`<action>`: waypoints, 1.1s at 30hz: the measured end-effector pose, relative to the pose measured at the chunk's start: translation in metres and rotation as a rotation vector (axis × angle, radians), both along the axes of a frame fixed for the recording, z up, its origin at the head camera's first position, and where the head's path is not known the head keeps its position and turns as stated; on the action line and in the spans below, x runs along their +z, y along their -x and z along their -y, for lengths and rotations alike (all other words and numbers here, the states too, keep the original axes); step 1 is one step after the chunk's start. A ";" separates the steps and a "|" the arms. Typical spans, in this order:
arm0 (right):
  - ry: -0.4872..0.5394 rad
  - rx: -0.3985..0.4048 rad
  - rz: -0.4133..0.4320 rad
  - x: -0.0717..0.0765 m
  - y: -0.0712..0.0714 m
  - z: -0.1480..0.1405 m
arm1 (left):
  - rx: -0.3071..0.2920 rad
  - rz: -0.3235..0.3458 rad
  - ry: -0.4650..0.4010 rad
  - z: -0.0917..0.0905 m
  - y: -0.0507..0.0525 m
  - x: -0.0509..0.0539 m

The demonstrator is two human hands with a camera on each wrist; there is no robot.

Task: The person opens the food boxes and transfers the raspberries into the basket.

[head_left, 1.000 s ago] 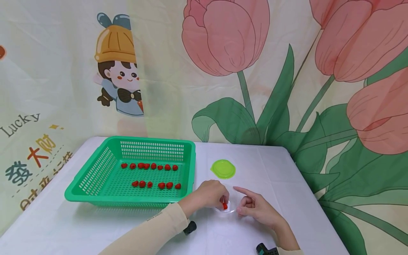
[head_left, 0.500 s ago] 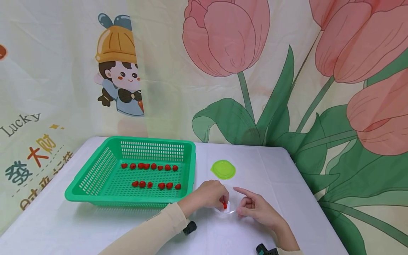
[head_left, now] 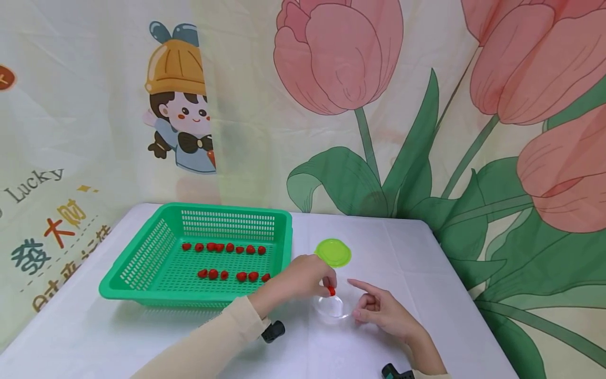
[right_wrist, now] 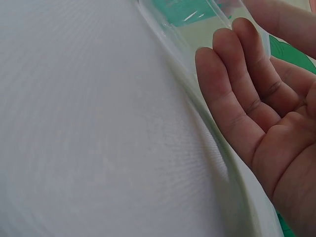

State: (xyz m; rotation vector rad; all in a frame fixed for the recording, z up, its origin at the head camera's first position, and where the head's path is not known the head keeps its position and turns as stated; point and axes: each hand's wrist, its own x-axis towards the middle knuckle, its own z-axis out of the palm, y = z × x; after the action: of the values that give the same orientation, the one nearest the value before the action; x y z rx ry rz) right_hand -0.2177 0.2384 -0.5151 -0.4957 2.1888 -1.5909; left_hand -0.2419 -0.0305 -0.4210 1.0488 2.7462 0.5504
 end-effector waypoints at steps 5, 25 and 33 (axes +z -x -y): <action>-0.006 -0.006 0.010 0.000 0.000 0.001 | -0.014 -0.014 -0.044 0.018 -0.001 0.012; 0.038 0.014 -0.001 0.000 -0.001 -0.001 | 0.114 -0.053 -0.061 0.120 -0.013 0.057; 0.025 0.014 -0.004 0.001 -0.002 0.000 | 0.147 -0.093 -0.032 0.173 -0.007 0.060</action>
State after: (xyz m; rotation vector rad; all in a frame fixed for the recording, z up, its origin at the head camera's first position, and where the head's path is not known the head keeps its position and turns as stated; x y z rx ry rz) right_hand -0.2161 0.2387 -0.5139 -0.5209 2.1660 -1.6138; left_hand -0.2347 -0.2034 -0.3611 0.9061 2.9227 0.5812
